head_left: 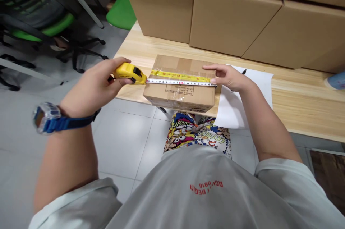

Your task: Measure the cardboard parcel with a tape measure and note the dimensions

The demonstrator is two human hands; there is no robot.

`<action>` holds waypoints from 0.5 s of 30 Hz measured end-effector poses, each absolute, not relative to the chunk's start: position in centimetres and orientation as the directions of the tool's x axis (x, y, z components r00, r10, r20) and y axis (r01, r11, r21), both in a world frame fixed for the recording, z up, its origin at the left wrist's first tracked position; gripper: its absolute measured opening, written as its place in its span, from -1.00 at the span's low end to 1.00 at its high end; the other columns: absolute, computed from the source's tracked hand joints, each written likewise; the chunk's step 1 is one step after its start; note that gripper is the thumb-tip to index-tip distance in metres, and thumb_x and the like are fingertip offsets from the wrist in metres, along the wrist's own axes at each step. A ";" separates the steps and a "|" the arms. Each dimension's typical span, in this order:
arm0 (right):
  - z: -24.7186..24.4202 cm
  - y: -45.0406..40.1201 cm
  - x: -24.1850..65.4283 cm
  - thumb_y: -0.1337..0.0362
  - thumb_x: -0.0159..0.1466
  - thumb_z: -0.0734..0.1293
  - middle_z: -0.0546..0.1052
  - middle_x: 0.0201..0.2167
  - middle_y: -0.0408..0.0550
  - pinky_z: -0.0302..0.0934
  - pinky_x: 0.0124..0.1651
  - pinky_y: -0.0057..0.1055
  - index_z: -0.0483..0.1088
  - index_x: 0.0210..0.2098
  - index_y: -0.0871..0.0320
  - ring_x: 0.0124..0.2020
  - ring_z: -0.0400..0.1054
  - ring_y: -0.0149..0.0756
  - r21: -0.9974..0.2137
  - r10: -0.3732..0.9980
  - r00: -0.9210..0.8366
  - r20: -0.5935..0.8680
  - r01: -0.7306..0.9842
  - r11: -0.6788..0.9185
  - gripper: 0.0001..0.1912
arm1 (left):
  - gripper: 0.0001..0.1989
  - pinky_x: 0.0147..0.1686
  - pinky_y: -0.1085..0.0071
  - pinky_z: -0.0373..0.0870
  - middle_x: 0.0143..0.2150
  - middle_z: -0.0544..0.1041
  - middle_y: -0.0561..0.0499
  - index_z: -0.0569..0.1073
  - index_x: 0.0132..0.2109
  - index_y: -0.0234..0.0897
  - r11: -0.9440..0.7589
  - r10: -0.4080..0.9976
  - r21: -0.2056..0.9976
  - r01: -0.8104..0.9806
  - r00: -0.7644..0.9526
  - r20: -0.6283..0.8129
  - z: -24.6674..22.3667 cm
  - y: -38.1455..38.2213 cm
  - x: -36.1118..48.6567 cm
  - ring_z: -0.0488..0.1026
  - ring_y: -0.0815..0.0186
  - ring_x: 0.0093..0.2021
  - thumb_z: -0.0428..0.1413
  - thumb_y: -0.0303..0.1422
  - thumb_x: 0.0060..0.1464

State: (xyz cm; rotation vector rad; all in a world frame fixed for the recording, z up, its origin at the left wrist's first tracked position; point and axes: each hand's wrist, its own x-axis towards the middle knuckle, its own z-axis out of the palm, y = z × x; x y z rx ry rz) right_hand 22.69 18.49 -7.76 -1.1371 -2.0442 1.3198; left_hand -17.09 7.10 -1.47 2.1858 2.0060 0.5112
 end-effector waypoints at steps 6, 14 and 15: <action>-7.8 18.5 22.2 -0.10 0.09 0.56 0.54 0.22 0.01 0.34 0.20 0.11 0.52 0.24 -0.02 0.05 0.45 0.05 -0.890 0.840 -0.539 -0.054 0.407 0.204 -0.25 | -0.46 0.07 0.32 0.44 0.07 0.55 -0.10 0.41 0.28 -0.31 -0.168 0.974 0.354 0.920 0.100 0.202 -0.1 6.1 -15.5 0.46 0.25 -0.05 0.06 -0.20 0.22; -7.8 18.1 20.8 -0.12 0.08 0.55 0.48 0.31 0.11 0.20 0.36 0.04 0.51 0.24 0.12 0.21 0.40 0.04 -0.914 0.825 -0.565 0.012 0.328 0.237 -0.19 | -0.58 0.11 0.26 0.45 0.03 0.55 -0.12 0.44 0.20 -0.25 -0.310 0.948 0.474 0.824 0.305 0.089 -0.6 7.3 -7.2 0.49 0.16 0.00 0.15 -0.25 0.24; -7.9 18.1 20.7 -0.13 0.08 0.55 0.49 0.31 0.11 0.20 0.37 0.05 0.50 0.24 0.13 0.21 0.40 0.04 -0.915 0.820 -0.572 0.020 0.321 0.246 -0.18 | -0.57 0.14 0.24 0.44 0.05 0.55 -0.13 0.44 0.21 -0.25 -0.303 0.951 0.480 0.823 0.295 0.094 -0.8 7.5 -5.9 0.49 0.14 0.04 0.17 -0.26 0.24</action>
